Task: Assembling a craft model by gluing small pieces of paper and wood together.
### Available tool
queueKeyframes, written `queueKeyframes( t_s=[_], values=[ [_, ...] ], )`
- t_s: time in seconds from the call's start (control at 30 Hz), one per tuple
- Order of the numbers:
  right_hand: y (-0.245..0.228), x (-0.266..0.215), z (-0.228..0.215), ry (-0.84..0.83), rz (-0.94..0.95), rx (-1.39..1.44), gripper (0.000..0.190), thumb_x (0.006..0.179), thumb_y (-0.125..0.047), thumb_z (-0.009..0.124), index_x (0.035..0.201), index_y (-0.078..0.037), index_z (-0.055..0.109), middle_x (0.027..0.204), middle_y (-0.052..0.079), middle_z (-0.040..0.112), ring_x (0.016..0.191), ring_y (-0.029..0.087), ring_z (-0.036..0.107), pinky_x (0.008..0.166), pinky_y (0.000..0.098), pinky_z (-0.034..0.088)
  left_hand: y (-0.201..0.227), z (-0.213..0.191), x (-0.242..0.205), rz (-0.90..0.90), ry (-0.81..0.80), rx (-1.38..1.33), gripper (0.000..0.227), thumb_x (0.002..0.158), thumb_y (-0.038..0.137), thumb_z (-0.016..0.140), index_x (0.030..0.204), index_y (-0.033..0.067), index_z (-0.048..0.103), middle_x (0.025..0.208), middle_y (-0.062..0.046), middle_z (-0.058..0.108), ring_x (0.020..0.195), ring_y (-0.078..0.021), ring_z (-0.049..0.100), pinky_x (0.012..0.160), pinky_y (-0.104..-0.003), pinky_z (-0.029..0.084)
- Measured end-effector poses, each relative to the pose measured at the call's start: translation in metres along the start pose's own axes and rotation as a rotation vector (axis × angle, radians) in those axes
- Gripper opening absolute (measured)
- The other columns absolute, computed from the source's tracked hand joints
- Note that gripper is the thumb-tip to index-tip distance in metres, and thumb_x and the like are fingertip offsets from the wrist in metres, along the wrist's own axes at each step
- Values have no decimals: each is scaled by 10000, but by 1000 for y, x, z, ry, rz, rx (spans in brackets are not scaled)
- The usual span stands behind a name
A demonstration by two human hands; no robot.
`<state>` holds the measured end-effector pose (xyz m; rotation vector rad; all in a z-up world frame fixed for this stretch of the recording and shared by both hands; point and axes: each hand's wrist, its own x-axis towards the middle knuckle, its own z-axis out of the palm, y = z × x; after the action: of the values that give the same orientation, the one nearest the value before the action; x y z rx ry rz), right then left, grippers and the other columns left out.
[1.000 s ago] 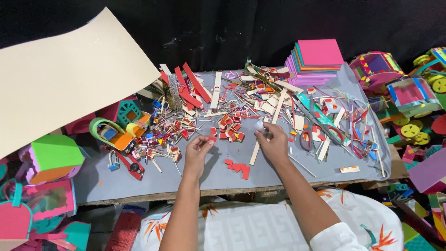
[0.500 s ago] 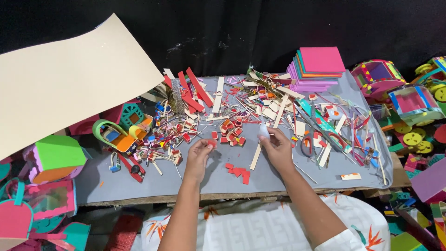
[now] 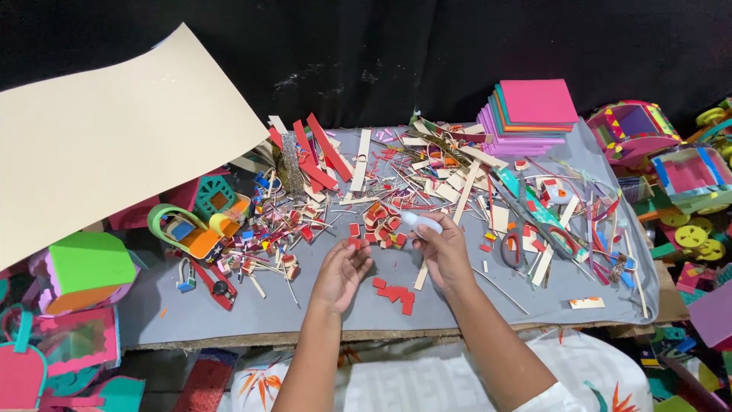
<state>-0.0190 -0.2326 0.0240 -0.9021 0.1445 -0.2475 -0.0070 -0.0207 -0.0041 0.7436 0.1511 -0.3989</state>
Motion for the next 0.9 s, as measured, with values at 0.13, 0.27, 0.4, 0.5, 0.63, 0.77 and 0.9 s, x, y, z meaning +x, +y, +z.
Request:
queueKeyframes(
  t_s=[0.13,0.27,0.4,0.5,0.63,0.77,0.9],
  values=[
    [1,1,-6,29,34,-4,208,873,31,711,1070,12,647,859,107,715,708,193,748,586,210,597,1,3,0,-35,-21,19,86,974,135,594,1037,91,633,1063,-101,751,972,-187,731,920,-342,581],
    [1,3,0,95,67,105,199,880,-12,735,1069,-26,673,822,63,703,689,154,711,667,229,577,2,4,0,-68,-37,33,109,980,153,586,1057,97,640,1065,-87,753,984,-178,730,944,-352,574],
    [15,5,-5,111,76,155,191,887,-50,756,1065,-29,690,793,70,710,687,144,710,711,247,576,2,3,0,-81,-50,30,133,973,175,585,1069,103,643,1080,-85,752,988,-182,730,951,-367,576],
    [8,-4,1,131,54,103,181,902,-72,750,1062,-15,684,801,81,714,700,153,711,714,252,594,2,1,1,-89,-59,28,139,974,178,582,1070,97,641,1094,-95,755,1003,-192,732,959,-378,575],
    [1,-10,7,126,3,17,217,950,-139,722,1110,-3,667,839,106,707,751,181,714,753,280,597,5,6,-1,-92,-57,28,122,975,170,574,1051,97,636,1093,-96,756,1004,-200,733,962,-387,574],
    [1,-15,11,99,-122,-62,191,970,-125,689,1096,14,652,877,142,731,737,191,726,717,263,602,5,4,-2,-95,-51,5,116,958,173,587,1023,99,649,1092,-110,762,1006,-218,740,953,-402,579],
    [8,-13,4,85,-183,-113,193,976,-120,684,1100,25,655,902,166,733,749,210,728,719,271,601,5,2,-1,-87,-58,-10,107,949,181,598,998,104,655,1085,-116,768,1006,-219,743,950,-408,581]
  ],
)
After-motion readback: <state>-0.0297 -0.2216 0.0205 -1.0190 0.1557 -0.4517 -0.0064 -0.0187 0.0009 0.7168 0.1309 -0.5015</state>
